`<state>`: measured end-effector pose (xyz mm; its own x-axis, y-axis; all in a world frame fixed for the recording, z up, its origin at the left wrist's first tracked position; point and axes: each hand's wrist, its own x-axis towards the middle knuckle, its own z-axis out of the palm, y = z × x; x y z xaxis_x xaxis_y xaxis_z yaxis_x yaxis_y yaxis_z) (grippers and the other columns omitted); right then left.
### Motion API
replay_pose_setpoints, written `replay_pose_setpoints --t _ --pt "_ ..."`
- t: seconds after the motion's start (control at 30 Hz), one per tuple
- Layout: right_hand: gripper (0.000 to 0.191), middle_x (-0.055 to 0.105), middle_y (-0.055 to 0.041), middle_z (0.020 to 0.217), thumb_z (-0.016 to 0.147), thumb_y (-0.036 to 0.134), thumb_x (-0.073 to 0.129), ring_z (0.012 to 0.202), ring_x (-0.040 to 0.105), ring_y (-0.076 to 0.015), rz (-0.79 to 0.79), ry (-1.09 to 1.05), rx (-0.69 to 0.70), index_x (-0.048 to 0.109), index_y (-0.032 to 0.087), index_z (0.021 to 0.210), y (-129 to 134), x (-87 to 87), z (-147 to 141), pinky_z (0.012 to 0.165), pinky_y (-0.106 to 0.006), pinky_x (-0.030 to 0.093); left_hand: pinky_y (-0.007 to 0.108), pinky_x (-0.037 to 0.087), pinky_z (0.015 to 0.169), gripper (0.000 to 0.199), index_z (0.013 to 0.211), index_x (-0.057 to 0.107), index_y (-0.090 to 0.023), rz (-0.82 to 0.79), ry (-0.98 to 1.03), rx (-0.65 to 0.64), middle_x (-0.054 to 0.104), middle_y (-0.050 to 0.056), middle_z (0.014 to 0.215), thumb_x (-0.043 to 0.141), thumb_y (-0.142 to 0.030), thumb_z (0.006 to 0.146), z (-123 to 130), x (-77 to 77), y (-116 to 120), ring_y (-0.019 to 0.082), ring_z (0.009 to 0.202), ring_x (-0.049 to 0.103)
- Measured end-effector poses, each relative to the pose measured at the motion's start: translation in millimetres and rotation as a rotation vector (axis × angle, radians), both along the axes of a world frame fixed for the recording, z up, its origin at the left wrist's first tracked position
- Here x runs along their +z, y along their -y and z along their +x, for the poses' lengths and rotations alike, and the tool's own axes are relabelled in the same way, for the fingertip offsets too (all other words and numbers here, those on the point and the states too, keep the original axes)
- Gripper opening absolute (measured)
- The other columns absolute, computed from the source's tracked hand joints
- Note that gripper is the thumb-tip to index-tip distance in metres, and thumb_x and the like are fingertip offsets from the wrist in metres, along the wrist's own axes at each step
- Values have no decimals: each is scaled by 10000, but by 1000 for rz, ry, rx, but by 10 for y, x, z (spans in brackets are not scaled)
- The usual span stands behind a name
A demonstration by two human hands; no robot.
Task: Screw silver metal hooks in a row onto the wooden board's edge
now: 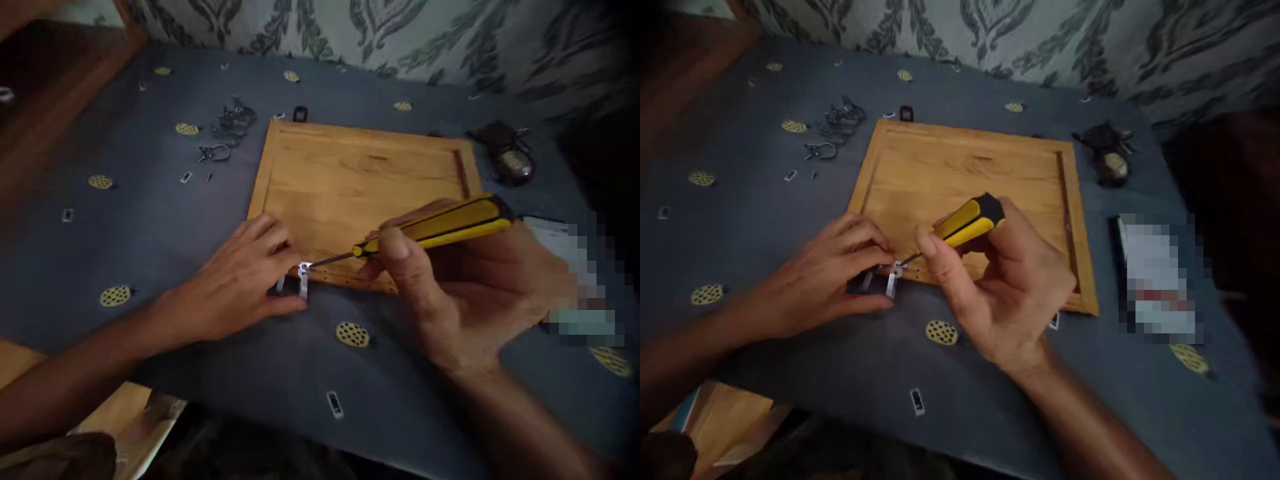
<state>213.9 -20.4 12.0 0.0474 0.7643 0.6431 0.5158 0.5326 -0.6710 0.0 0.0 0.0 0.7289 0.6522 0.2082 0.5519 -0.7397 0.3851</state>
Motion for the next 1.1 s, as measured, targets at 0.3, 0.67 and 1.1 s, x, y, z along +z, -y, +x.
replay_pose_setpoints --t 0.3,0.67,1.1 --pt "144 639 36 705 917 298 743 552 601 -140 -24 28 57 644 255 822 4 -9 47 515 -313 485 429 501 939 330 1090 665 -169 -15 -2 5 601 65 1081 769 -390 869 16 57 21 258 1102 531" --pt "255 573 25 640 967 395 682 574 589 -173 5 292 5 555 269 785 80 96 -17 533 -332 452 421 496 937 331 1092 676 -185 -1 1 3 606 69 1088 772 -404 864 14 30 -4 254 1087 536" --pt "271 586 18 647 919 408 737 563 583 -181 -50 61 35 579 261 755 -5 25 13 514 -349 438 426 480 933 325 1053 695 -181 -44 -33 15 598 61 1046 765 -436 865 20 50 -21 261 1091 525"
